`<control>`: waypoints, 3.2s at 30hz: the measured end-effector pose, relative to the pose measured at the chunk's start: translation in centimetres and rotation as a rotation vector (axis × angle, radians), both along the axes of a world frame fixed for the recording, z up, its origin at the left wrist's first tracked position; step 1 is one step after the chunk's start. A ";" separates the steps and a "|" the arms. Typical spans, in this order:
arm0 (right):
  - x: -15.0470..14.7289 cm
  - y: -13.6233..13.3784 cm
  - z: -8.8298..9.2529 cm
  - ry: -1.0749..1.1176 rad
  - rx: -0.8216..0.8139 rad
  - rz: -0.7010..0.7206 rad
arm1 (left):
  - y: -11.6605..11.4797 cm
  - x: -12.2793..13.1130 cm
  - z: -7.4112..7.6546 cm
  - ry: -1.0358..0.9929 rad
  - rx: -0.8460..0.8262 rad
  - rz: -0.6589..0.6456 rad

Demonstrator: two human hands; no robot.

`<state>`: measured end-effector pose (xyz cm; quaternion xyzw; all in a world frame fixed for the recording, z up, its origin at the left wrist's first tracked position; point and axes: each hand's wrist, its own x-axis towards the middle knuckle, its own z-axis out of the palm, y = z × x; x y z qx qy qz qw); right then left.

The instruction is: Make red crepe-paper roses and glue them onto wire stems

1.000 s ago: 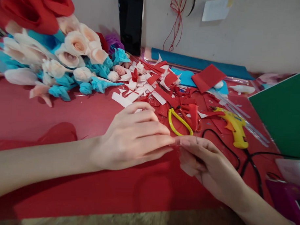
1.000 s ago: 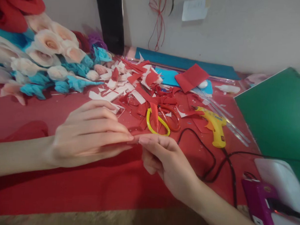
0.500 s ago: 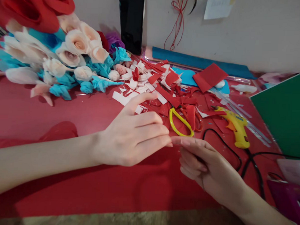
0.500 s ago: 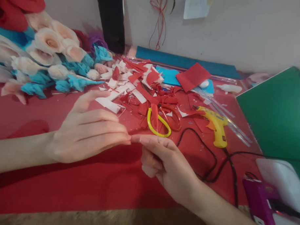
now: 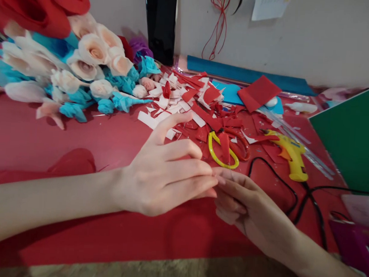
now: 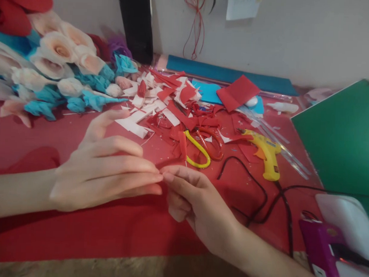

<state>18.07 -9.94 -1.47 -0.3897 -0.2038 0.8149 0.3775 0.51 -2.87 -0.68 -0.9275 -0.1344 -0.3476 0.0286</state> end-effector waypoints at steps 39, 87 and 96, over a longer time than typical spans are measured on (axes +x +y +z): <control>-0.3 0.0 -0.1 0.017 0.041 -0.034 | -0.2 0.3 -0.3 -0.037 -0.181 0.084; 0.3 0.1 0.6 -0.407 0.304 -0.208 | 1.1 0.7 -1.0 0.095 -0.584 0.165; 0.4 0.3 0.9 -0.312 0.274 -0.200 | 3.1 0.3 -2.2 0.434 -0.263 0.253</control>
